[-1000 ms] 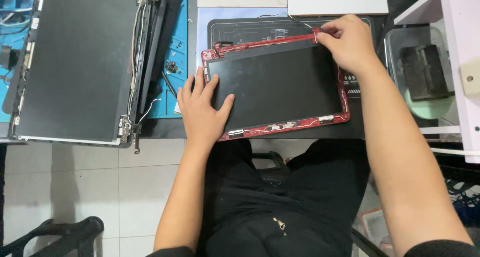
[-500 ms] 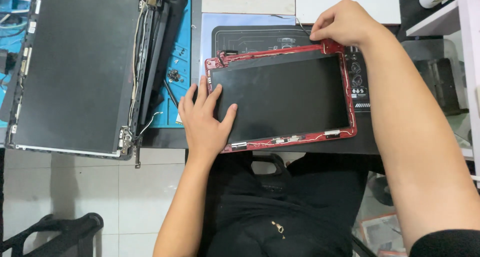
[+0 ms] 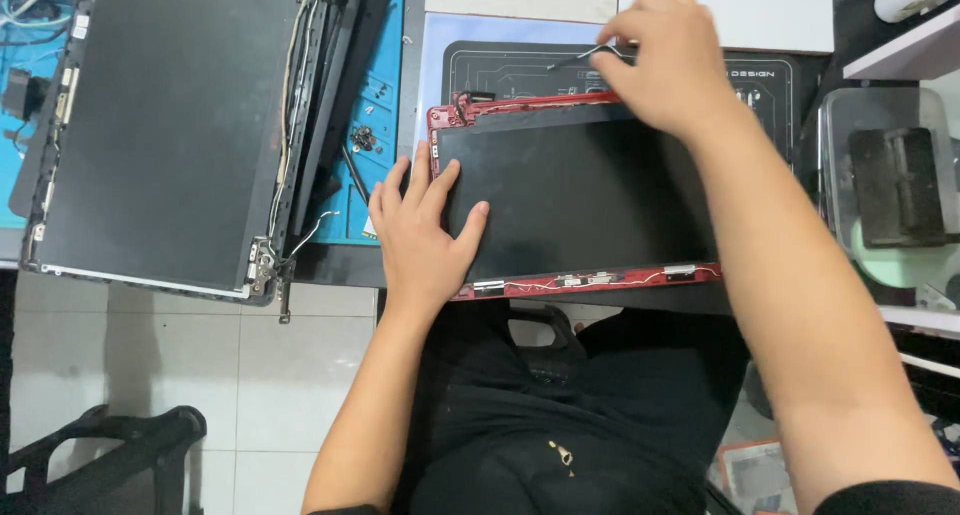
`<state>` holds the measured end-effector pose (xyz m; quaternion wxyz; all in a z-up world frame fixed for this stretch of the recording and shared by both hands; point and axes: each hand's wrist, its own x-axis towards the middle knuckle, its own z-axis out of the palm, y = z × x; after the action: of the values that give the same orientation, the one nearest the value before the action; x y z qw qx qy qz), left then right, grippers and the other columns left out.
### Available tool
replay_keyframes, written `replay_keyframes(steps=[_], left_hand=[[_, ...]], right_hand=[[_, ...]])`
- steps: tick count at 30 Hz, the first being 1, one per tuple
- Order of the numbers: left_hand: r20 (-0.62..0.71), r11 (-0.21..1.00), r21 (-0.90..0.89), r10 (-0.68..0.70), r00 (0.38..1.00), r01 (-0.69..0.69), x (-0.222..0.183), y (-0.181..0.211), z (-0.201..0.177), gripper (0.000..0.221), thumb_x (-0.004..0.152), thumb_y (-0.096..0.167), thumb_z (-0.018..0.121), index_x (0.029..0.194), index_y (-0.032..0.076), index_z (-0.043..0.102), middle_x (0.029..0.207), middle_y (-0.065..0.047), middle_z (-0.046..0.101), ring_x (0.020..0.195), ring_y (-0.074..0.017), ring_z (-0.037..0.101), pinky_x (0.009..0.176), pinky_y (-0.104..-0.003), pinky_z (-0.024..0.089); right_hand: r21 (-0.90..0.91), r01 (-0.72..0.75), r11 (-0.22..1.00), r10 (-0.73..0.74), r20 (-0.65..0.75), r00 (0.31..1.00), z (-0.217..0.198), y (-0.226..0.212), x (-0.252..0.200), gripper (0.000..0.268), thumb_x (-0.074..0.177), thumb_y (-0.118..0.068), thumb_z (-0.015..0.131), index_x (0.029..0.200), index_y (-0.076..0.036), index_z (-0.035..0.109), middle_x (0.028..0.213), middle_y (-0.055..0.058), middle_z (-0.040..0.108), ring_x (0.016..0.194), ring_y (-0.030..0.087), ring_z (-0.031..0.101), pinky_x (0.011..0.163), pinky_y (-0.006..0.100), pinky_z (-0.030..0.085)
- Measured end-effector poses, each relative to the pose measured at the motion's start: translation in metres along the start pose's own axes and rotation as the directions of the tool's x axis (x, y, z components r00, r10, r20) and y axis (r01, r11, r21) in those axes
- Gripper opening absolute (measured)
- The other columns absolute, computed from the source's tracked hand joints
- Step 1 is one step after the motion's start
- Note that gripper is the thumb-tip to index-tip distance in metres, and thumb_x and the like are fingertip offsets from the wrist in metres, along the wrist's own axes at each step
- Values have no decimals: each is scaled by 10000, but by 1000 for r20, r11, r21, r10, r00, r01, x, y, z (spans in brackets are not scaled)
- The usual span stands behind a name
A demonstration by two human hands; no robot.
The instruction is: The person works at a repair bench on a red Acer laptop with the front bezel removed. They route and tuck the display cable along the bottom edge of the lid, position the new screen panel into the lid, press it into place, and align the bezel over the panel.
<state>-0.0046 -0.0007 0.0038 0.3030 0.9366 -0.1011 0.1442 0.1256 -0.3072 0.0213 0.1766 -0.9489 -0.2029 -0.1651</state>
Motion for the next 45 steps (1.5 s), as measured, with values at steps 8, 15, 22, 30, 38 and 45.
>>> replay_keyframes(steps=[8,15,22,30,38,45], left_hand=[[-4,1000,4,-18,1000,18,0,1,1,521,862,355,774,1301,87,695,1550,-171,503,1408,-413,427,1186,-567,248],[-22,1000,-17,-15,1000,15,-1,-3,2,506,870,362,767,1296,96,703,1546,-169,500,1408,-412,423,1184,-580,244],[-30,999,-32,-8,1000,7,0,-3,2,502,877,368,756,1294,94,701,1546,-172,501,1408,-410,425,1186,-577,249],[-17,999,-40,-25,1000,24,-1,-2,1,511,881,371,746,1306,92,699,1543,-177,497,1419,-416,412,1193,-575,232],[-63,998,-63,8,998,-12,-6,-8,6,468,896,324,751,1277,56,703,1518,-198,520,1401,-412,441,1197,-560,263],[-56,995,-99,16,998,-21,-5,-12,10,403,893,256,719,1241,52,726,1528,-166,556,1380,-393,461,1197,-555,302]], right_hand=[[186,188,964,-196,30,980,58,-71,46,166,883,-179,784,1031,-106,794,994,108,669,998,345,604,870,466,494],[289,45,956,-96,162,982,39,-71,51,116,945,-141,741,1026,-62,765,915,126,724,854,311,695,786,412,552],[321,-3,947,-63,193,979,17,-94,25,128,883,-122,765,993,-57,762,885,125,737,811,274,725,749,382,566],[207,26,978,20,-216,976,9,-87,-18,211,906,-37,740,1116,-47,723,1195,118,700,1156,337,628,999,414,505],[105,-576,811,585,-187,790,-37,-42,-146,337,941,-242,840,1200,-48,745,1090,123,697,975,284,674,861,402,532],[93,-585,806,591,-171,788,-28,-48,-205,473,807,-259,935,1175,-23,752,1049,114,665,974,282,635,841,406,527]])
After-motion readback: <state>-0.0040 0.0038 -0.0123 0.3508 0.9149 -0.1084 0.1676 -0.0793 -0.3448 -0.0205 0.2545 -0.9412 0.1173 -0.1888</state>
